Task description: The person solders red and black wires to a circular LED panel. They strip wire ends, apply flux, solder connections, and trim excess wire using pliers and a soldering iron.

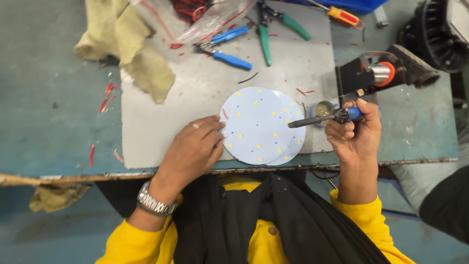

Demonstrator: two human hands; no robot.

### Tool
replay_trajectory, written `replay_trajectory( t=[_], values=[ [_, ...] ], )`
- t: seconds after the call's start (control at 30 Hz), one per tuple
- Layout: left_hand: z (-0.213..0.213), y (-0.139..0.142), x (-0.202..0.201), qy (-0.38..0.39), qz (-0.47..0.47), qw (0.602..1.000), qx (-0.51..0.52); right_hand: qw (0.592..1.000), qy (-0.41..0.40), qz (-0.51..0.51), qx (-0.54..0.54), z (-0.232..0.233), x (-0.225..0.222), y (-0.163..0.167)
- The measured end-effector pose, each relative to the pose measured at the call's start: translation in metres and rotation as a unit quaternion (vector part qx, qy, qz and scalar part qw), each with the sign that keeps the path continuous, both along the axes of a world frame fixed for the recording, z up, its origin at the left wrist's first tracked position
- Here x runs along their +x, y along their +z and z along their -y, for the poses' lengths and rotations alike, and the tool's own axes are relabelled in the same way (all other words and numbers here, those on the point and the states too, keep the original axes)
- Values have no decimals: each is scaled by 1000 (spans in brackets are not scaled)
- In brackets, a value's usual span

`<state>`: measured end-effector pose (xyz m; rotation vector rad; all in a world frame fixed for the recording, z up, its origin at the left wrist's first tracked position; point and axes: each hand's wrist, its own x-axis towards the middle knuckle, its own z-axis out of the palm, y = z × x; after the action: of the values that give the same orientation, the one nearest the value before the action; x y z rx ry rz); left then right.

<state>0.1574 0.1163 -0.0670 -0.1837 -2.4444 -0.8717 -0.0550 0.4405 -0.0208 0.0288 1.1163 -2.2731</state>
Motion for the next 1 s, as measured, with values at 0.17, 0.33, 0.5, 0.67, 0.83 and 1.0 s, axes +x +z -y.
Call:
replay_trajectory(
  t=[0.17,0.33,0.5,0.67,0.83,1.0],
  values=[
    [0,-6,0,-1,-18,1000,3,977,-25,-176,121,20,22,-7],
    [1,-7,-1,-2,-22,1000,8,922,-54,-321,211,36,54,-10],
    [2,-7,-3,-11,-26,999,19,905,-27,-366,215,47,69,-6],
    [2,-7,-4,-13,-28,999,25,885,-8,-401,238,52,73,-6],
    [1,-8,-4,-8,-31,999,24,871,3,-421,255,54,78,0],
    [1,-8,-3,-9,-25,999,30,789,35,-526,314,54,82,14]
  ],
)
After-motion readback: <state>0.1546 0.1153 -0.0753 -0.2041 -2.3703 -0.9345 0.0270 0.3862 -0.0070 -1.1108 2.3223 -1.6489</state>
